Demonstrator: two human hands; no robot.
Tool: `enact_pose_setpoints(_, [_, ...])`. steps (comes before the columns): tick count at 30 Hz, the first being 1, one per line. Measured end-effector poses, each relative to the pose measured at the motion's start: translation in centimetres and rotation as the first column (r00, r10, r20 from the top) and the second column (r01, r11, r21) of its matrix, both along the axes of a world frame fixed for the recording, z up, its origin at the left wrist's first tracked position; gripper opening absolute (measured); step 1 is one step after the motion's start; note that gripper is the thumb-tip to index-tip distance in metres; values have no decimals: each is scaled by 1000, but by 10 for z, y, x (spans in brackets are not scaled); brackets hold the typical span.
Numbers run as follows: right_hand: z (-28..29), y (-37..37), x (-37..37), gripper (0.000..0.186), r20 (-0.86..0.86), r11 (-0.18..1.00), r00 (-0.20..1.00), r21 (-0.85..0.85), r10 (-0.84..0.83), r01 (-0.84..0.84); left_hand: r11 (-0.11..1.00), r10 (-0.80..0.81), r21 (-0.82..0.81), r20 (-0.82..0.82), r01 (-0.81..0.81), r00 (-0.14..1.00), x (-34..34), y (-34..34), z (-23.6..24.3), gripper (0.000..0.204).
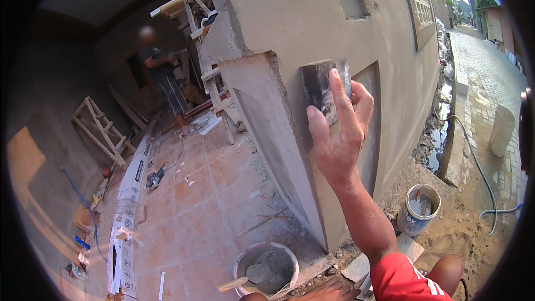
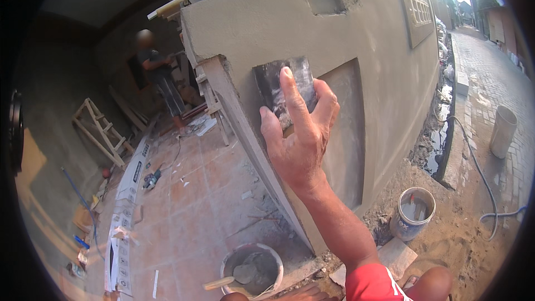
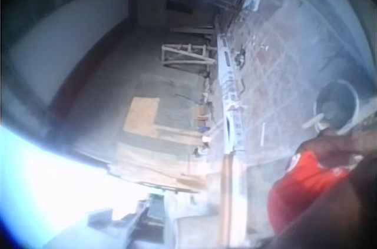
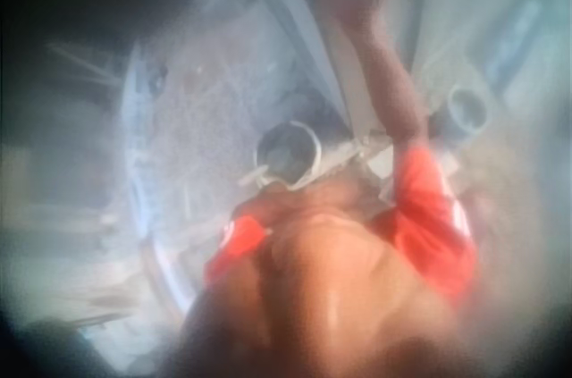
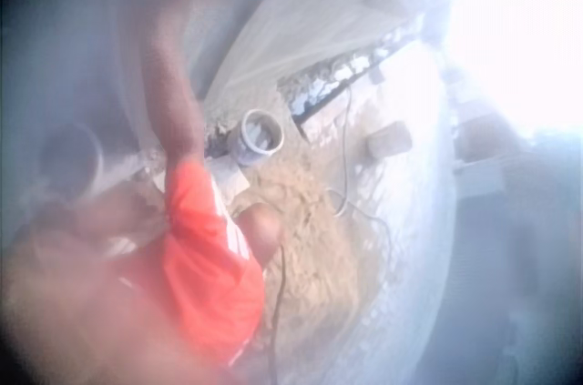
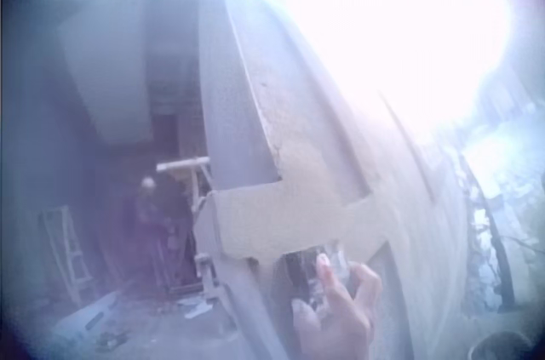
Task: The person sits on the ground and uses a small trowel to smooth and finish the edges of a concrete pillar. They repeatedly scrape and level the vertical and horizontal surfaces of the pillar's corner.
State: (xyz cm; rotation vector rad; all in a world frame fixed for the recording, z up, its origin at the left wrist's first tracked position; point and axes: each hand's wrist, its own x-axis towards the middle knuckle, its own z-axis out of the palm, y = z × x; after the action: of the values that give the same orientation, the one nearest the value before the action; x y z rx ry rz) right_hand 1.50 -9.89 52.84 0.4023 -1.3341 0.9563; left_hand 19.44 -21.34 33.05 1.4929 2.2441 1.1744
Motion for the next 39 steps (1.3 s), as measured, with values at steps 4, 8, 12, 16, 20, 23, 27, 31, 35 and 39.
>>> enact_pose_setpoints(4, [60,0,-2,57,-42,1000,999,7,-18,18,1000,-12,13,-5,12,1000,-4,1,-1,50])
enact_pose_setpoints(8, [17,20,-8,53,-59,994,998,114,2,5,1000,-15,21,-13,15,1000,-6,-3,5,50])
enact_pose_setpoints(12, [50,46,-32,53,47,989,992,-98,120,-115,999,-30,40,-22,31,999,-9,-4,6,49])
enact_pose_setpoints(16, [65,20,-4,55,-94,982,995,183,-24,41,999,-23,45,-36,24,999,-12,-3,9,48])
enact_pose_setpoints(20, [28,61,-30,57,-25,988,1000,154,10,-7,998,-22,55,-71,26,997,-14,-2,15,48])
enact_pose_setpoints(23, [78,56,-36,58,55,995,994,-35,98,-96,997,-20,77,-112,28,994,-18,-2,19,47])
enact_pose_setpoints(27, [56,27,-4,51,-138,954,990,297,17,25,995,32,98,-257,-7,966,-21,-14,49,46])
enact_pose_setpoints(31, [54,74,-39,51,45,995,998,78,52,-55,980,81,198,-400,-1,913,-40,-23,93,46])
enact_pose_setpoints(35, [87,31,-17,52,-95,981,995,188,-23,41,938,267,329,-475,-112,839,-53,-31,147,46])
enact_pose_setpoints(39, [40,67,-27,55,-81,958,996,284,-22,45,813,457,564,-464,-145,759,-54,-40,172,36])
